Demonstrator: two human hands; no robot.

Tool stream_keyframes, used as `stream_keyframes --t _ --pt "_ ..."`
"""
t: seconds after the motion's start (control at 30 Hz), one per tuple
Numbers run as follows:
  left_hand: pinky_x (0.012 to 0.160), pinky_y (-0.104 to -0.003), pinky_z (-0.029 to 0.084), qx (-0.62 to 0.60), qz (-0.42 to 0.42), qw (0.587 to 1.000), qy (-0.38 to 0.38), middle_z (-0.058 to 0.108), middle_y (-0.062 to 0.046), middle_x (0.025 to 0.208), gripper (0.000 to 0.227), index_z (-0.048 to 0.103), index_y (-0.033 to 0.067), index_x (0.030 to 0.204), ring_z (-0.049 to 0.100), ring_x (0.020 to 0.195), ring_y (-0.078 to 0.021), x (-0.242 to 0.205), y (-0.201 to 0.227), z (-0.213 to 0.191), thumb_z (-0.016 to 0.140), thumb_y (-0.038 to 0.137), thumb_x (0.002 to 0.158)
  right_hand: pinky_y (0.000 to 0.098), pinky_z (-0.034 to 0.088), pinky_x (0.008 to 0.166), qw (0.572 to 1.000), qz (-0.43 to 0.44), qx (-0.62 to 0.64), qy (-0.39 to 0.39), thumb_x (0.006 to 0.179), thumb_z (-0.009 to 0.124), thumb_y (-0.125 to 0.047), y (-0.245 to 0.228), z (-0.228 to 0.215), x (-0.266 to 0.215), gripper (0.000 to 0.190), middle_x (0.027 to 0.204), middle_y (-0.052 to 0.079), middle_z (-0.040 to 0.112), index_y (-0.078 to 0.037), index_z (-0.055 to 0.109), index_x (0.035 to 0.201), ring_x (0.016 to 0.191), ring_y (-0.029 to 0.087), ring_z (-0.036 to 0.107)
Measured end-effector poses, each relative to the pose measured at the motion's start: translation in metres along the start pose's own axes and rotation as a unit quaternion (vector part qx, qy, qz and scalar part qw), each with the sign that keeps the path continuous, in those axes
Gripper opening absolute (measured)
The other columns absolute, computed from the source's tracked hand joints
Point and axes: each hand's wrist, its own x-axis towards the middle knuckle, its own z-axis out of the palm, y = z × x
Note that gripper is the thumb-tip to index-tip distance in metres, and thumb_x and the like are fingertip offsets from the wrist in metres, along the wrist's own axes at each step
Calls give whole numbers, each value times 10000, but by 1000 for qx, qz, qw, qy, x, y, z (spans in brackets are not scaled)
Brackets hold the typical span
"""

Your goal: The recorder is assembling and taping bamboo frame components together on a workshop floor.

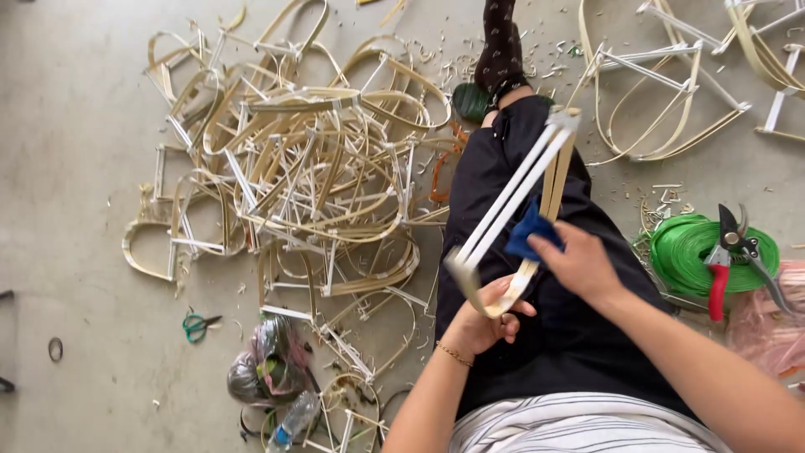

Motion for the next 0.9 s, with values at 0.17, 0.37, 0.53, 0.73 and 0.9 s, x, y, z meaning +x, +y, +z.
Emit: stream_keyframes --t 0.17,0.37,0.53,0.73,0.9 --pt "473 -295 505 60 8 998 -29 659 -80 824 581 424 138 1529 606 534 -139 18 -22 -41 601 138 976 251 472 560 972 143 176 -67 961 704 -279 17 0 17 229 770 -14 673 -64 717 1040 602 74 540" --pt "586 -293 543 18 52 998 4 679 -77 943 563 431 -24 1564 657 650 -131 45 -47 -59 599 63 1033 266 468 528 966 126 199 -105 908 705 -217 73 39 -1 192 754 -3 681 -69 727 1028 591 91 569" --pt "576 -280 563 19 81 996 20 702 -55 930 556 514 33 1524 675 638 -114 32 -23 -25 595 41 974 259 488 585 999 37 -30 -15 977 742 -302 44 36 12 245 750 12 672 -58 728 958 672 83 633" --pt "582 -290 570 17 89 995 27 701 -84 906 327 583 -29 1334 687 656 -142 48 -49 -65 604 70 1024 385 392 510 913 296 205 -192 925 773 -269 71 56 -5 321 694 187 619 -39 658 1117 584 215 513" --pt "541 -303 545 -16 91 995 24 679 -82 853 217 605 61 1214 661 619 -157 36 -37 -48 599 113 1003 317 548 597 997 64 7 -44 938 767 -377 54 58 -6 368 752 66 723 -19 729 1012 659 112 715"
